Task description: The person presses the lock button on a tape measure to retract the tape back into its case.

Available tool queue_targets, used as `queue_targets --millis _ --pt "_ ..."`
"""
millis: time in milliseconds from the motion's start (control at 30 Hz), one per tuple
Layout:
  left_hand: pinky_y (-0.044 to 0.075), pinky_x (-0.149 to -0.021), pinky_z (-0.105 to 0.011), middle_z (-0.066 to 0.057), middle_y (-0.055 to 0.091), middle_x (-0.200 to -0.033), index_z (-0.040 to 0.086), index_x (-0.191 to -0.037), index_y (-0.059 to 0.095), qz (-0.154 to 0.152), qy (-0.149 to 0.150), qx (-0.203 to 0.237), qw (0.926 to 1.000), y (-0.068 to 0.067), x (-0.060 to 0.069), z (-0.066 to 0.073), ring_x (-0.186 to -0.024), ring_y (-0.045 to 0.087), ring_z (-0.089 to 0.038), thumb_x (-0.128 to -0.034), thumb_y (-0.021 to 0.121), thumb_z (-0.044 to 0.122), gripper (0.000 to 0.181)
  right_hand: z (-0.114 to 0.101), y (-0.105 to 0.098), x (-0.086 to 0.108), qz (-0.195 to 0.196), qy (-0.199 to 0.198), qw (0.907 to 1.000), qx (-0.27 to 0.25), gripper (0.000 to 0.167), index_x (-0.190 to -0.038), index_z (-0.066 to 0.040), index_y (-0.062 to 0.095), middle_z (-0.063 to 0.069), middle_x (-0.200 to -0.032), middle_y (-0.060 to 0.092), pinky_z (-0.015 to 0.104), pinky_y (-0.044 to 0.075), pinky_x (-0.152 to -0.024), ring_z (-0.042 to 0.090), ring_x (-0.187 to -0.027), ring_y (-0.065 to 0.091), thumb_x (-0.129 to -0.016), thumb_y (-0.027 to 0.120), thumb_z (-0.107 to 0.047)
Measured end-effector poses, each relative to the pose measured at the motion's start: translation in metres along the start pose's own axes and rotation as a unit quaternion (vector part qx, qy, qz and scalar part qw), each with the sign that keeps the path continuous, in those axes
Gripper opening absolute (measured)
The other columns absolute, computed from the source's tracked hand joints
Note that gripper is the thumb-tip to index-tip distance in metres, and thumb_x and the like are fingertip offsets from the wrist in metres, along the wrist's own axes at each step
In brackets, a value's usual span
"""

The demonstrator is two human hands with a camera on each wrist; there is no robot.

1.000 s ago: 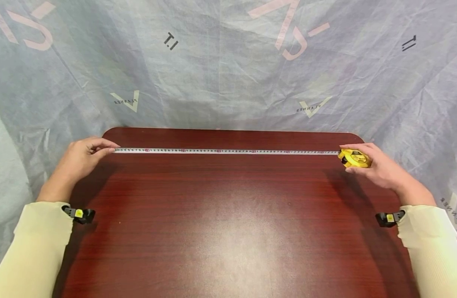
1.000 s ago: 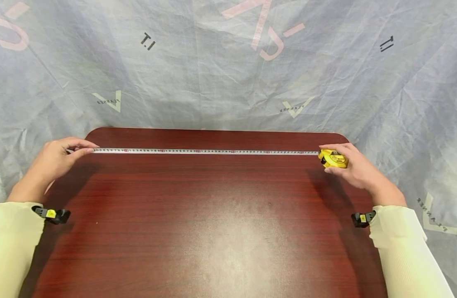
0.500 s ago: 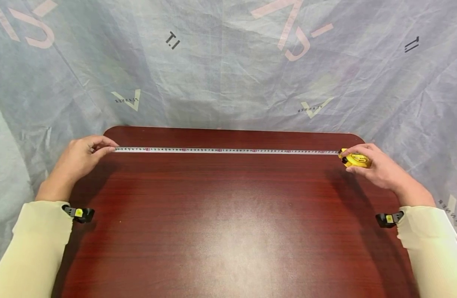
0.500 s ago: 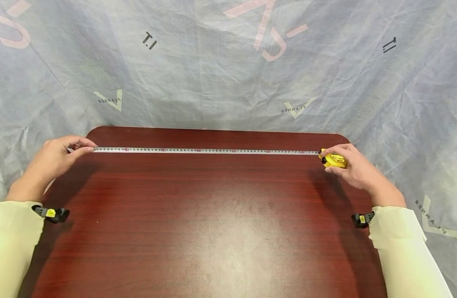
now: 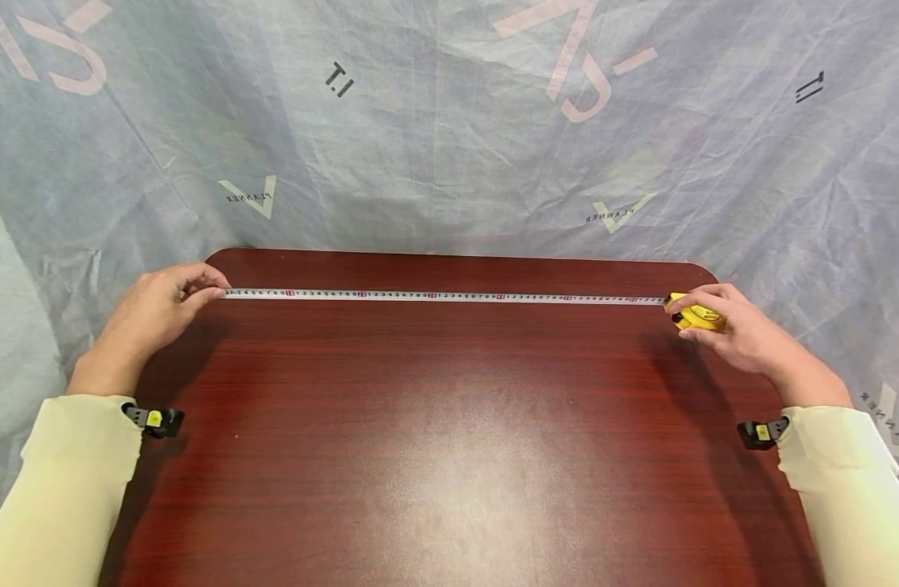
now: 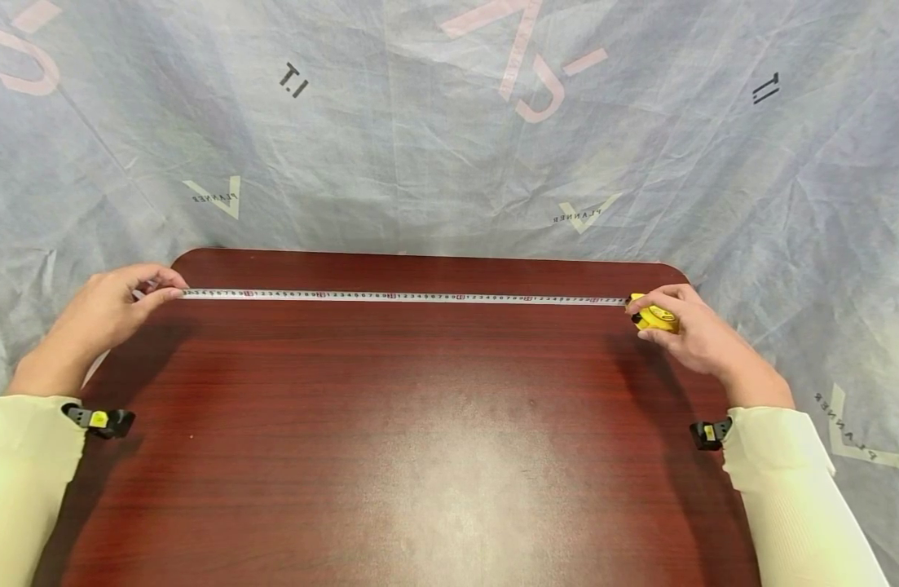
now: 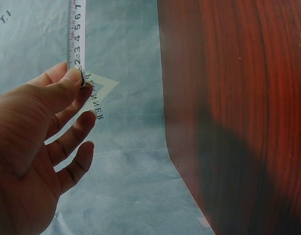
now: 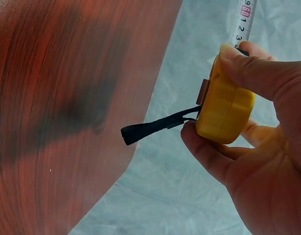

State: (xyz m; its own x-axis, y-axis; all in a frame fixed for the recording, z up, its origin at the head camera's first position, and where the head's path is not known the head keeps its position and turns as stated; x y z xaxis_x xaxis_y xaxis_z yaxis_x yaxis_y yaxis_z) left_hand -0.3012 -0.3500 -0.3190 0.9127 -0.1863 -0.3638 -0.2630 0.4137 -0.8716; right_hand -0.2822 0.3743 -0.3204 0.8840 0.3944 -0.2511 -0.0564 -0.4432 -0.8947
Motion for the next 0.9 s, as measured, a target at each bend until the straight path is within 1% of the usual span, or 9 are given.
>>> queue_targets --millis 300,533,767,900 --pt "0.036 -0.065 -0.037 -0.002 0.068 -0.082 0.019 -0.104 0.073 0.002 0.003 -0.008 1.0 -0.0012 0.0009 0.0021 -0.07 0.052 -0.016 -0.0993 0.072 0.019 0.005 -0.002 0.0019 -0.0006 0.002 -0.006 1.0 0.003 0.037 -0.112 -0.011 0.071 0.019 -0.127 0.054 0.019 0.036 -0.079 0.024 -0.113 0.045 -0.083 0.08 0.009" --pt "0.037 -0.065 -0.04 -0.002 0.067 -0.082 0.019 -0.104 0.073 0.003 0.006 -0.014 0.9999 -0.0012 0.0013 0.003 -0.071 0.052 -0.018 -0.0993 0.072 0.018 0.005 -0.0015 0.0016 -0.0002 0.015 -0.005 0.9999 0.0 0.036 -0.108 -0.013 0.072 0.017 -0.124 0.055 0.016 0.036 -0.078 0.016 -0.111 0.044 -0.081 0.082 0.009" --pt "0.038 -0.064 -0.043 -0.002 0.065 -0.08 0.019 -0.105 0.072 -0.004 0.006 -0.015 0.9999 0.0004 0.0023 0.0023 -0.07 0.052 -0.019 -0.1001 0.071 0.019 0.005 -0.0028 0.0006 0.0002 0.027 -0.004 0.9996 0.003 0.035 -0.104 -0.014 0.072 0.017 -0.124 0.056 0.018 0.036 -0.077 0.015 -0.11 0.045 -0.079 0.084 0.008" --pt "0.038 -0.065 -0.044 -0.002 0.066 -0.08 0.019 -0.105 0.071 -0.006 0.007 -0.017 0.9998 0.0015 0.0028 0.0023 -0.071 0.053 -0.021 -0.0999 0.071 0.019 0.005 -0.0045 -0.0004 -0.0002 0.042 -0.015 0.999 -0.001 0.036 -0.1 -0.014 0.072 0.015 -0.121 0.057 0.016 0.035 -0.078 0.01 -0.11 0.044 -0.077 0.085 0.01"
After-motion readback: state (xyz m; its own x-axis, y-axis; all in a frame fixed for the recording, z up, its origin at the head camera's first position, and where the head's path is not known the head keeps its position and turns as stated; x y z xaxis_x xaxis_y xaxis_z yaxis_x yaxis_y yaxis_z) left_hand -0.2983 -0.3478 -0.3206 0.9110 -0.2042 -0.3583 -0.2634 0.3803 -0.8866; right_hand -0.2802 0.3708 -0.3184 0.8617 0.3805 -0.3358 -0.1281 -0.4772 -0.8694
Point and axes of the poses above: each hand's wrist, its own x-axis away from the middle knuckle, its own y-axis out of the palm, z = x × y, the point moved 10 cm from there along -x, towards the middle knuckle
